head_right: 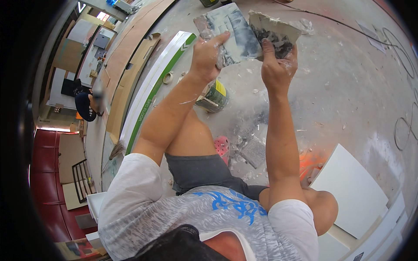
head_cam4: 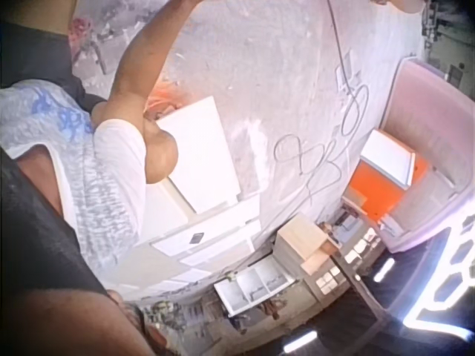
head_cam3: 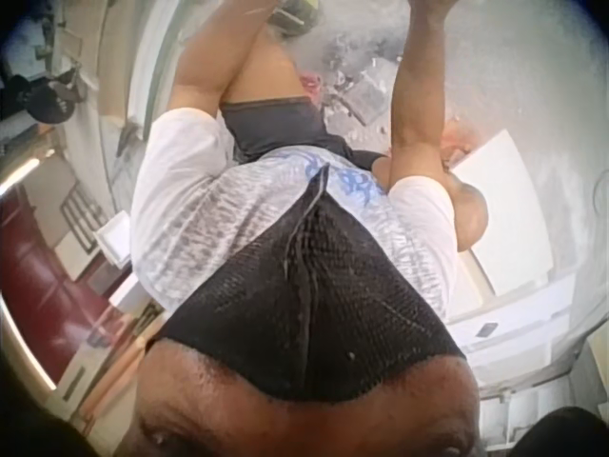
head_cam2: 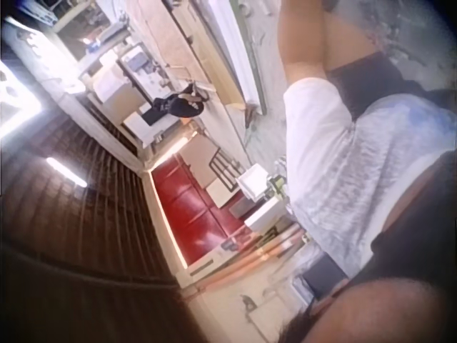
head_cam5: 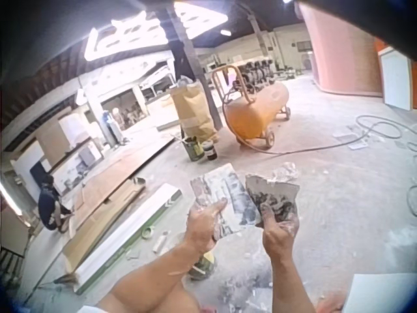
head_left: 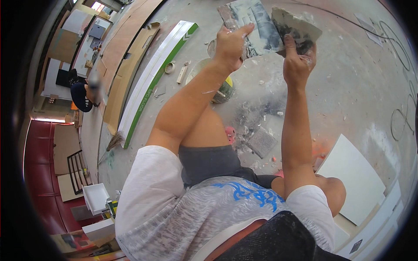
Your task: Applying and smoothing putty on wooden panels using spatulas.
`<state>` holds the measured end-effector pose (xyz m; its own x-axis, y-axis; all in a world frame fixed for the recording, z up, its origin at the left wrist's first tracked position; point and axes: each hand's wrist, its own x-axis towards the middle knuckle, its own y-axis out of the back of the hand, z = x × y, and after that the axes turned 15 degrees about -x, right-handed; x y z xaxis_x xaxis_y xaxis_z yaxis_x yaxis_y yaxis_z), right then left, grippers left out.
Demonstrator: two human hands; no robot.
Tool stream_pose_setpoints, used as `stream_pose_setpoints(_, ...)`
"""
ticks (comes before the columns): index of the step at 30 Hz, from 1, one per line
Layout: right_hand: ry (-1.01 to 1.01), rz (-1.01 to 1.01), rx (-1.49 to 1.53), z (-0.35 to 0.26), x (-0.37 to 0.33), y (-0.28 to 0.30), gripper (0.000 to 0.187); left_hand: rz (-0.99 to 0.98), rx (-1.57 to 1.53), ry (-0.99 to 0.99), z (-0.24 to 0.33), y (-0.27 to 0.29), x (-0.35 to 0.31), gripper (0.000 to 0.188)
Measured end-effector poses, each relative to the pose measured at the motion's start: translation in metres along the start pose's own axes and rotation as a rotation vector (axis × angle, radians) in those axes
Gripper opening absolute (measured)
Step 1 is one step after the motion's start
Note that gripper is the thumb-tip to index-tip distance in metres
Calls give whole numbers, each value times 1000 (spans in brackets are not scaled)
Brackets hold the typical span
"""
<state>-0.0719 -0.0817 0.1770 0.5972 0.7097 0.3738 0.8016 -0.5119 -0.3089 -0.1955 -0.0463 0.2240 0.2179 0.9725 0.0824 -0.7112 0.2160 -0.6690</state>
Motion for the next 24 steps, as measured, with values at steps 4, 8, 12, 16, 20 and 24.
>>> stream_pose_setpoints(4, -26, -96, 52, 2, -8, -3, 31, 59, 14, -85, -1, 7, 0, 23)
stream_pose_setpoints(8, -22, -194, -41, -1, -8, 2, 28, 90, 108, -134, 0, 16, -1, 20)
stream_pose_setpoints(12, -53, -199, -13, -7, -7, 4, 21, 75, 146, -196, 1, 6, -6, 16)
stream_pose_setpoints(16, -65, -223, -25, -9, -6, 8, 14, 68, 280, -293, -1, 7, -5, 13)
stream_pose_setpoints(20, -85, -250, -54, -13, -5, 14, 12, 46, 385, -360, -3, 6, -5, 12)
stream_pose_setpoints(24, -119, -261, -70, -12, -5, 18, 11, 14, 552, -451, -4, 6, -6, 14)
